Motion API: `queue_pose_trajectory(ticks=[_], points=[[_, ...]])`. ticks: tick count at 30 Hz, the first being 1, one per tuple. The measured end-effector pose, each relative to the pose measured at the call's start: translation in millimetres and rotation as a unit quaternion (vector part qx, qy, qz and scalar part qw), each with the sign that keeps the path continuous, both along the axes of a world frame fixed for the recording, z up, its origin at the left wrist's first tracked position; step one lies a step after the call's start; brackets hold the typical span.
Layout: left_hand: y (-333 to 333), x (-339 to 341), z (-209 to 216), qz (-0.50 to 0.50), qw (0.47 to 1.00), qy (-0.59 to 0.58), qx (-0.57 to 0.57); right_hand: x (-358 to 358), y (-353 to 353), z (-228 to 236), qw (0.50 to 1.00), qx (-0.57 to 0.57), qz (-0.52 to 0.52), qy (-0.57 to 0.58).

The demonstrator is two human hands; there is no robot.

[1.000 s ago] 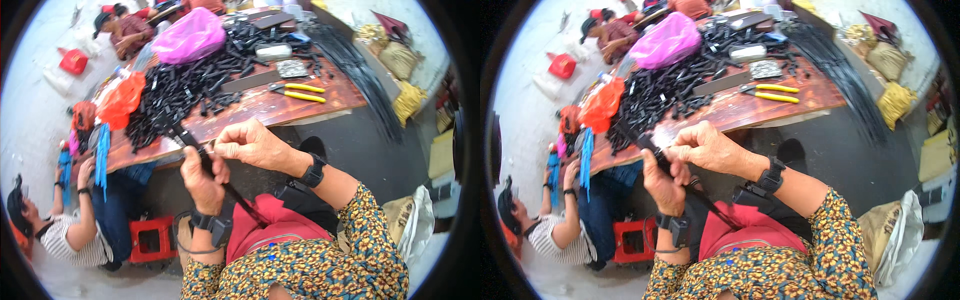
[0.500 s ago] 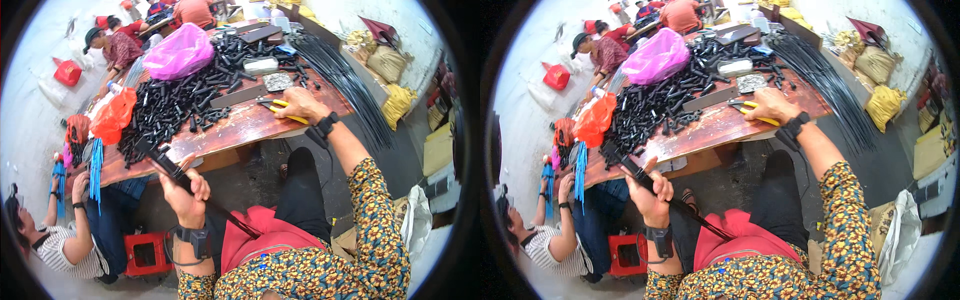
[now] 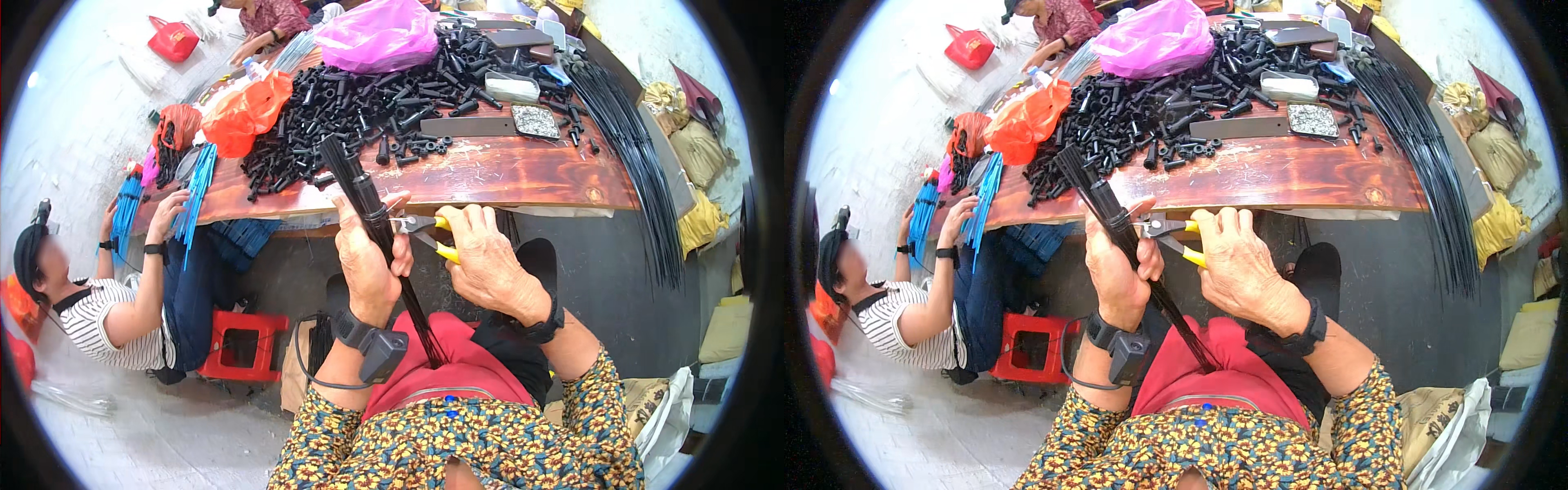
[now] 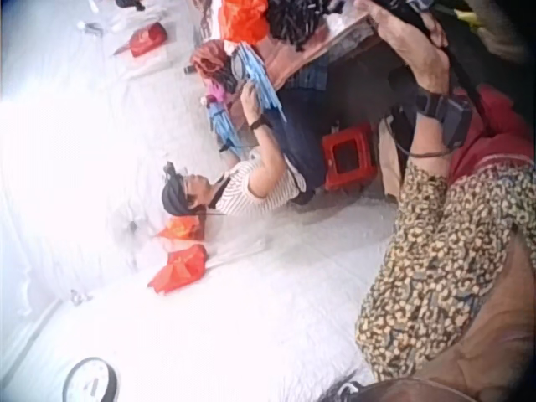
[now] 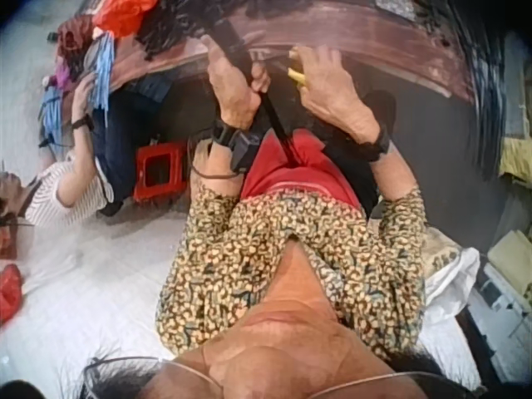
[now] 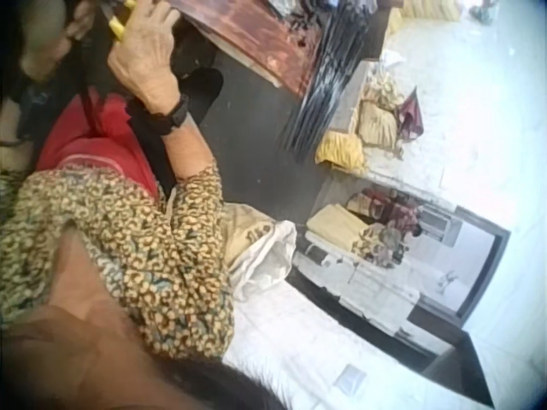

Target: Assembling black umbrella ribs and plastic components using hands and pliers.

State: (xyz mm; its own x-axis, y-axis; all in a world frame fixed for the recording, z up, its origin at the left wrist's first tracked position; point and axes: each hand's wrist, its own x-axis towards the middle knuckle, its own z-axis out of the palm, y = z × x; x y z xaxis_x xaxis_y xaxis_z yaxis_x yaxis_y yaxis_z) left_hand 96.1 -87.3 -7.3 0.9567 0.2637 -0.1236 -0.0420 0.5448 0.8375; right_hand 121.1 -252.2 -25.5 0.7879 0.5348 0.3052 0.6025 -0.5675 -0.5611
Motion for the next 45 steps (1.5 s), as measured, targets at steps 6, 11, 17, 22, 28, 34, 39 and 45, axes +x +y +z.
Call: queue_pose_trajectory(ticks=[6,11,17,22,28,34,39,45], points=[[-1.9,-1.2,0.2,0.011,1.000,-0.004,0.007,-0.5,15.7,-8.4,0.986,-0.003,-0.073,-0.148],[-0.9,4.6,-3.9,0.009,1.000,-0.006,0.008,6.6,18.0,-15.9,0.965,0.007,-0.111,-0.238],[-0.8,5.5,-2.1,0.004,1.000,0.002,0.015,14.5,18.3,-20.7,0.955,-0.003,-0.123,-0.271],[-1.3,4.3,-4.2,0.004,1.000,-0.013,0.026,16.5,10.8,-15.5,0.956,-0.011,-0.124,-0.265],[-5.7,-11.3,-15.2,-0.005,0.985,-0.170,-0.025,44.0,-29.2,36.2,0.981,-0.011,0.191,0.017],[-6.2,-19.6,-5.4,-0.076,0.987,-0.109,0.093,46.3,-40.3,55.2,0.719,-0.020,0.304,0.624],[-12.2,-16.0,-4.1,-0.035,0.983,-0.111,0.140,10.5,-35.3,85.7,0.943,-0.264,0.062,-0.194],[-13.5,-21.1,-3.4,-0.083,0.984,-0.155,0.013,31.5,-51.1,68.2,0.711,0.044,0.259,0.652]])
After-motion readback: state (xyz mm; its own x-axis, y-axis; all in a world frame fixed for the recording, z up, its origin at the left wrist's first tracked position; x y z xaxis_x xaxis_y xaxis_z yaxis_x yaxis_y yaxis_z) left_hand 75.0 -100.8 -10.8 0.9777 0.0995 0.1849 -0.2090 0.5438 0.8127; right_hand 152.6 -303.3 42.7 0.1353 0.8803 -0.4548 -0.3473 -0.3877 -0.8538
